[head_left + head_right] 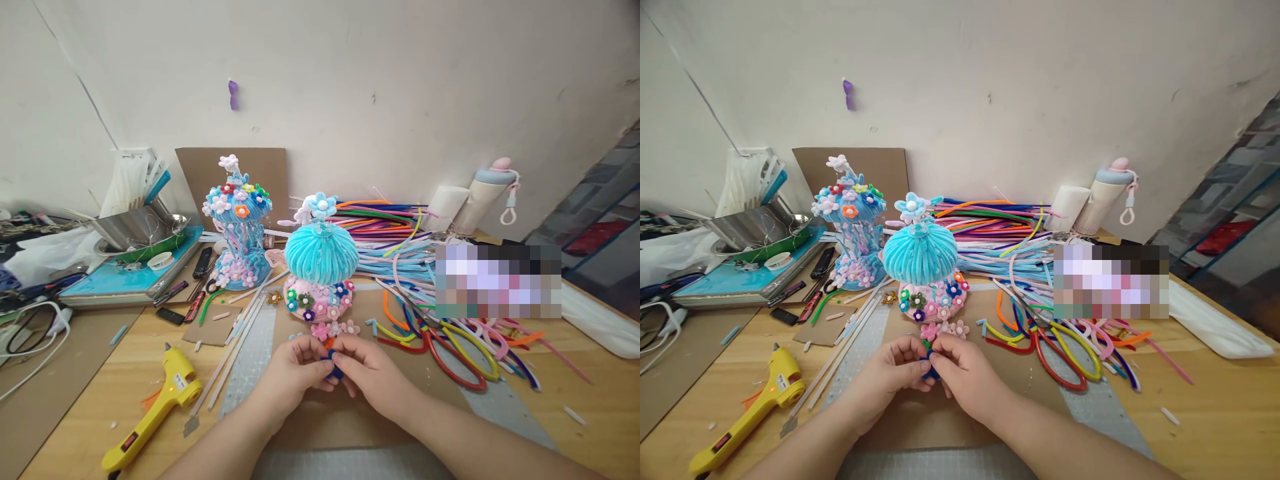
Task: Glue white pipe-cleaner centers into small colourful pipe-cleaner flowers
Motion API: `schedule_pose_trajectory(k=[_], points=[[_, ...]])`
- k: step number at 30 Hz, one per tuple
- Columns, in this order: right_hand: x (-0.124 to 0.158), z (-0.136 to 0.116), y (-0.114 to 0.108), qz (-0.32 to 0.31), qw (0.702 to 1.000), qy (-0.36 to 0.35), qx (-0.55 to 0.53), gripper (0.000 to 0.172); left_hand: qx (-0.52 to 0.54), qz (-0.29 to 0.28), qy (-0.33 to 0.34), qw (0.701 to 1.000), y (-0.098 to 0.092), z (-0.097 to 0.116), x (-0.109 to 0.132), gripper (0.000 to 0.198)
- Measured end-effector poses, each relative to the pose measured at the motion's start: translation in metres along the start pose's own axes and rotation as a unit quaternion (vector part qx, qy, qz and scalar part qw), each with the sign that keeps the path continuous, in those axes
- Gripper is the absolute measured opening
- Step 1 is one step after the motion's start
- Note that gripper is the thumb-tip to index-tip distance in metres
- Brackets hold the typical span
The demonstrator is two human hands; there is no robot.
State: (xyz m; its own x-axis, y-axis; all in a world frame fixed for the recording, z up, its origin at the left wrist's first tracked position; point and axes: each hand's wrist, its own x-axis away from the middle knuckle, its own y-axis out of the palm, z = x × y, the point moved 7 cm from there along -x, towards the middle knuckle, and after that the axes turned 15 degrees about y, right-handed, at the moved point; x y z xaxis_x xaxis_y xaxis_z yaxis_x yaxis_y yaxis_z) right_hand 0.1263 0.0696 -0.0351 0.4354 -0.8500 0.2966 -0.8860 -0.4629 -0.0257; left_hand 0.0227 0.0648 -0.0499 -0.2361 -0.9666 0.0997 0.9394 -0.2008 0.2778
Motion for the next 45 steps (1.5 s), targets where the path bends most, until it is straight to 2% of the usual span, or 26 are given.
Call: schedule_pose_trajectory(k=[5, 10, 15, 19, 25, 32, 33, 35, 37, 39, 40, 42, 45], points=[[-0.002, 0.005, 0.0, -0.005, 0.998, 0.033, -0.045, 0.025, -0.029, 0.022, 0.033, 0.999, -0.004, 0.003, -0.002, 0.036], [-0.005, 0.011, -0.003, -0.003, 0.991, 0.069, -0.111, 0.028, -0.052, 0.003, 0.063, 0.997, 0.004, 0.019, 0.001, 0.033], [-0.005, 0.009, -0.006, -0.006, 0.978, 0.065, -0.198, 0.034, 0.043, 0.046, 0.026, 0.998, 0.005, 0.02, 0.007, 0.027], [-0.002, 0.006, -0.001, -0.03, 0.988, 0.078, -0.133, 0.036, 0.077, 0.056, 0.015, 0.995, 0.005, 0.019, 0.007, 0.025], [-0.001, 0.008, 0.001, -0.033, 0.989, 0.083, -0.12, 0.034, 0.0, 0.028, 0.039, 0.999, 0.005, 0.022, 0.005, 0.028], [0.001, 0.005, -0.002, -0.009, 0.996, 0.033, -0.083, 0.03, -0.03, 0.0, 0.057, 0.998, 0.007, 0.023, 0.001, 0.024], [0.001, 0.005, -0.003, -0.006, 0.995, 0.036, -0.092, 0.031, -0.047, -0.002, 0.073, 0.996, 0.006, 0.026, 0.001, 0.021], [0.002, 0.006, -0.007, 0.01, 0.99, 0.046, -0.131, 0.034, -0.124, 0.001, 0.149, 0.981, 0.004, 0.039, 0.002, 0.01], [0.003, 0.008, -0.009, 0.017, 0.983, 0.067, -0.169, 0.036, -0.243, -0.003, 0.255, 0.936, 0.006, 0.058, 0.008, 0.003], [0.004, 0.008, -0.005, -0.01, 0.978, 0.09, -0.185, 0.034, -0.335, -0.033, 0.329, 0.882, 0.013, 0.07, 0.015, 0.013], [0.005, 0.007, -0.002, -0.029, 0.976, 0.098, -0.19, 0.031, -0.357, -0.05, 0.346, 0.866, 0.016, 0.072, 0.017, 0.018], [0.005, 0.006, 0.001, -0.045, 0.972, 0.109, -0.204, 0.026, -0.356, -0.059, 0.354, 0.863, 0.019, 0.072, 0.019, 0.024], [0.006, 0.005, -0.005, 0.003, 0.972, 0.109, -0.208, 0.024, -0.262, 0.006, 0.305, 0.916, 0.009, 0.066, 0.014, 0.021]])
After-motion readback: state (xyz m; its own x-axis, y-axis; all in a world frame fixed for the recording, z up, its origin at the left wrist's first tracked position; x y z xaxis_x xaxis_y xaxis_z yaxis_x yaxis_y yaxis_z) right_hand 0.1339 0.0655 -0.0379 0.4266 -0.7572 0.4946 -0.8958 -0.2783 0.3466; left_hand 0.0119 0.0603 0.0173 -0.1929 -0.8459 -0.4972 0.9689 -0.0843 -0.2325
